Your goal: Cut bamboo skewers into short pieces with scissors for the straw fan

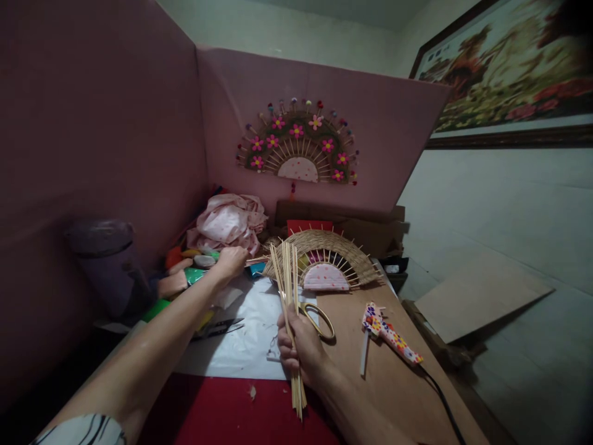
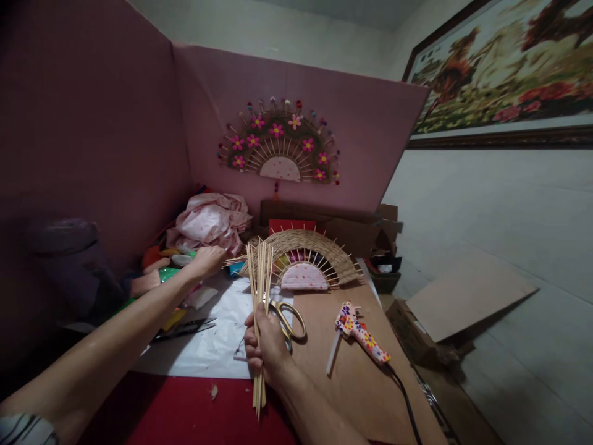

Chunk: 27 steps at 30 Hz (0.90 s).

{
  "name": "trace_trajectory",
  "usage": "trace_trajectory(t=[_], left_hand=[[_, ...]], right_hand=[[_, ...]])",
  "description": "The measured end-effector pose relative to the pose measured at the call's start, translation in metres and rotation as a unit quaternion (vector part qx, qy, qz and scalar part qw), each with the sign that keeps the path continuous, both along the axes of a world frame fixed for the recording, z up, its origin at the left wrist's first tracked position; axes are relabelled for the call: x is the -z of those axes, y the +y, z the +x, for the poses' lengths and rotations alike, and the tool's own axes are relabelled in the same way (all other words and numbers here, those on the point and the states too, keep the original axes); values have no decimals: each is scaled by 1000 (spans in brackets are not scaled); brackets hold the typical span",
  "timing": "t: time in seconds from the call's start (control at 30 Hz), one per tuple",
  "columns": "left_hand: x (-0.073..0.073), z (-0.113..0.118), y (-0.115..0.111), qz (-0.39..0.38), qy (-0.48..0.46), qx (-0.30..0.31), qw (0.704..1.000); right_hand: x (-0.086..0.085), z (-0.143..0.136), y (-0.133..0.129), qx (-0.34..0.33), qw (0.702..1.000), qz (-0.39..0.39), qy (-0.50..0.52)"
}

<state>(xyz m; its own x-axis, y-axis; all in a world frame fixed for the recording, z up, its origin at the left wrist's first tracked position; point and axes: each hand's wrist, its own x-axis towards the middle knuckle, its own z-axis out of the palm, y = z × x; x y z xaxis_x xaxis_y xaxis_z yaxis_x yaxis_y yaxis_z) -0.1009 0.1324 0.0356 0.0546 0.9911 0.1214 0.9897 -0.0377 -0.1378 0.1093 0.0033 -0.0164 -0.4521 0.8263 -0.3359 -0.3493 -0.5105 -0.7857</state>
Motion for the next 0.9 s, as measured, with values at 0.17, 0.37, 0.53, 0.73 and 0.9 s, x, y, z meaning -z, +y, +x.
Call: trace_trajectory(t=[0.17, 0.37, 0.53, 0.73, 0.9], left_hand=[[-15, 2, -7, 3, 6, -17, 1000], [-26, 2, -16, -15, 7, -28, 999], [-32, -1, -19, -14, 4, -52, 999], [-46, -8, -23, 14, -15, -112, 993], [-41, -22, -31, 35, -45, -131, 990]], right_hand=[[1, 0, -1, 1, 1000, 8, 1], [3, 1, -1, -4, 1000, 14, 3], [2, 1, -1, -4, 1000, 19, 2], [3, 0, -1, -5, 1000, 17, 3], [5, 1, 0, -12, 1000, 26, 11]])
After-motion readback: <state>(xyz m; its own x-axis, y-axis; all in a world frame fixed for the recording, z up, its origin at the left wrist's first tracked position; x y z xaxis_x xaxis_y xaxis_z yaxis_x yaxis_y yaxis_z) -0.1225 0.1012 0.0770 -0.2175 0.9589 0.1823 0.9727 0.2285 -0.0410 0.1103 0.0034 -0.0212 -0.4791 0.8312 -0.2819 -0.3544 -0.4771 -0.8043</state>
